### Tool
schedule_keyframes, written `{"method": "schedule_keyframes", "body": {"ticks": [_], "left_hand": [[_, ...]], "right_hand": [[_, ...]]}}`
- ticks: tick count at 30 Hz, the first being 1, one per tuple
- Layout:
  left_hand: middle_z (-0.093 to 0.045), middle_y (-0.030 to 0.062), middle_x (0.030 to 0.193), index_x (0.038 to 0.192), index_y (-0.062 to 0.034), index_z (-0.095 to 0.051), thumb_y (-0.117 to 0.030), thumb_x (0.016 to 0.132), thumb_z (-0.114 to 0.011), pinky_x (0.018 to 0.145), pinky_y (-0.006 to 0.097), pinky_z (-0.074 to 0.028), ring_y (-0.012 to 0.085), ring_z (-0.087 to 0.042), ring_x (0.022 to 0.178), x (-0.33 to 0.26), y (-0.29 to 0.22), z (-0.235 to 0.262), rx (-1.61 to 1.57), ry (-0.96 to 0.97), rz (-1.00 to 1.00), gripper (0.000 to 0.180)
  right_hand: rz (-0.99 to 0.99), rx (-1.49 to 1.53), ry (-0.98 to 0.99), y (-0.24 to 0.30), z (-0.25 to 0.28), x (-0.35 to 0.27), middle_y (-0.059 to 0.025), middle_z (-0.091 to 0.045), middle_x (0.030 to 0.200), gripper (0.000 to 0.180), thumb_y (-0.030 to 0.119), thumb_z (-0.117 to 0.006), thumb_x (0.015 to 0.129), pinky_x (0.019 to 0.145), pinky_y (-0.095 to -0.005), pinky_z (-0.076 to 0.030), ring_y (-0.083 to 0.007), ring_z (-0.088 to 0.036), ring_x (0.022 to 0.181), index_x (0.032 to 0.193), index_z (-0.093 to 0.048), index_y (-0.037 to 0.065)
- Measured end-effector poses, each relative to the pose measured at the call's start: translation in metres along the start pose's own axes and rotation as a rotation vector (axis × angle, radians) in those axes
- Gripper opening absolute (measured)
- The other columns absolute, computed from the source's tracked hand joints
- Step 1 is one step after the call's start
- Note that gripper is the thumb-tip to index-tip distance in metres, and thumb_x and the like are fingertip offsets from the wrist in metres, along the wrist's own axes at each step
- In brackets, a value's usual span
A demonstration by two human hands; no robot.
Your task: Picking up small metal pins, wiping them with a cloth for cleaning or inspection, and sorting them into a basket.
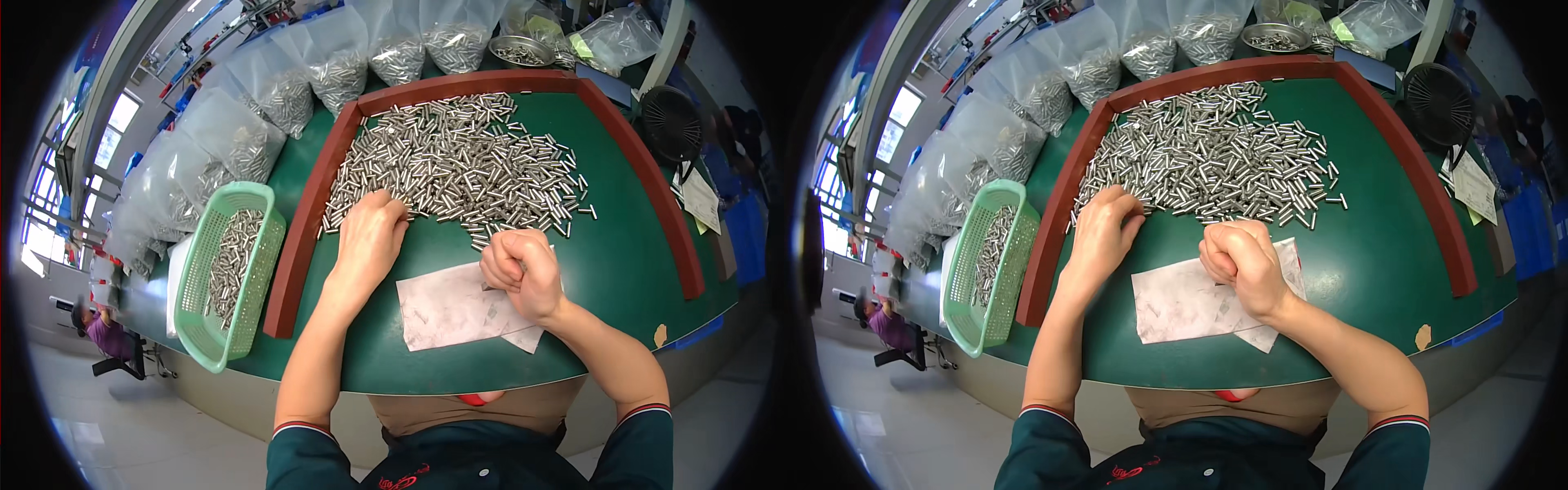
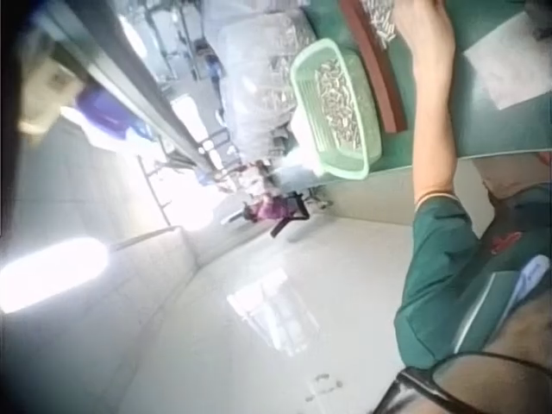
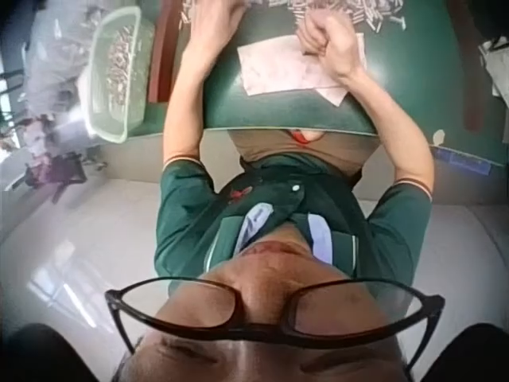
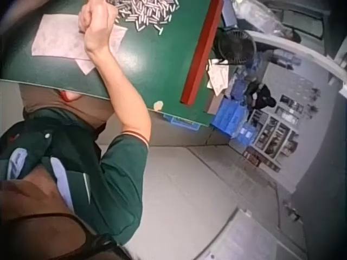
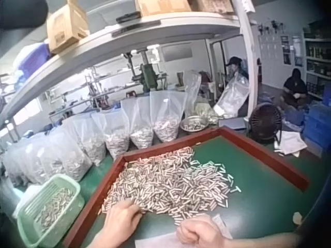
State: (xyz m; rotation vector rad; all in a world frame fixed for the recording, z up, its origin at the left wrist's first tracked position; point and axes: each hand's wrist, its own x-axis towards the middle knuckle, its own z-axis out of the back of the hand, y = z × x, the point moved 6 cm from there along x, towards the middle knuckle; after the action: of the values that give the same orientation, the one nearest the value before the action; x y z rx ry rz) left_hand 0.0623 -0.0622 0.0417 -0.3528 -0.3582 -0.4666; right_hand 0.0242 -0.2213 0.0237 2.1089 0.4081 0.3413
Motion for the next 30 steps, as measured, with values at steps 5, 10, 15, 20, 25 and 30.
{"method": "schedule_keyframes", "body": {"ticks": [5,10,15,20,25,30], "left_hand": [[-0.051,0.0111,0.069,0.070,0.0003,-0.055,0.000,0.065,-0.063,0.059,0.036,-0.042,0.0286,-0.053,0.066,-0.003,0.004,-0.009,-0.025,0.030,0.024,0.009],[-0.052,0.0106,0.067,0.074,0.0011,-0.056,0.000,0.068,-0.061,0.055,0.032,-0.042,0.0245,-0.053,0.060,-0.002,-0.001,-0.007,-0.107,0.010,0.060,0.007],[-0.060,0.0067,0.079,0.089,0.0021,-0.053,-0.003,0.081,-0.055,0.062,0.021,-0.046,0.0090,-0.055,0.068,-0.013,-0.006,-0.036,-1.198,0.244,0.599,0.010],[-0.061,0.0091,0.080,0.094,0.0033,-0.055,-0.001,0.082,-0.052,0.064,0.022,-0.047,0.0102,-0.056,0.068,-0.020,-0.010,-0.049,-1.315,0.310,0.606,0.013],[-0.060,0.0088,0.080,0.094,0.0031,-0.056,-0.002,0.083,-0.051,0.065,0.022,-0.046,0.0105,-0.055,0.068,-0.020,-0.011,-0.050,-1.342,0.313,0.612,0.013],[-0.060,0.0083,0.080,0.094,0.0031,-0.056,-0.003,0.084,-0.050,0.065,0.022,-0.046,0.0099,-0.055,0.067,-0.019,-0.012,-0.050,-1.353,0.319,0.618,0.013]], "right_hand": [[-0.016,0.009,-0.005,0.001,0.003,0.003,0.0018,-0.027,0.044,0.036,0.015,-0.035,0.081,0.041,-0.0236,-0.019,-0.0074,-0.022,0.042,0.047,-0.027,0.009],[-0.012,0.013,-0.030,0.003,0.004,0.003,0.0017,-0.026,0.043,0.035,0.016,-0.035,0.081,0.041,-0.0238,-0.018,-0.0074,-0.022,0.041,0.047,-0.027,0.009],[-0.036,0.046,-0.054,-0.001,0.008,0.004,0.0013,-0.026,0.042,0.035,0.017,-0.034,0.081,0.040,-0.0239,-0.017,-0.0076,-0.021,0.039,0.047,-0.027,0.010],[-0.062,0.086,-0.072,0.000,0.006,0.004,0.0017,-0.026,0.043,0.035,0.017,-0.034,0.080,0.039,-0.0236,-0.017,-0.0072,-0.021,0.040,0.047,-0.028,0.010],[-0.050,0.079,-0.060,-0.001,0.006,0.004,0.0018,-0.027,0.043,0.035,0.017,-0.034,0.080,0.039,-0.0235,-0.017,-0.0071,-0.021,0.039,0.047,-0.028,0.010],[-0.056,0.075,-0.067,0.000,0.007,0.003,0.0018,-0.026,0.043,0.034,0.017,-0.034,0.080,0.039,-0.0235,-0.017,-0.0072,-0.021,0.039,0.047,-0.027,0.010]]}}
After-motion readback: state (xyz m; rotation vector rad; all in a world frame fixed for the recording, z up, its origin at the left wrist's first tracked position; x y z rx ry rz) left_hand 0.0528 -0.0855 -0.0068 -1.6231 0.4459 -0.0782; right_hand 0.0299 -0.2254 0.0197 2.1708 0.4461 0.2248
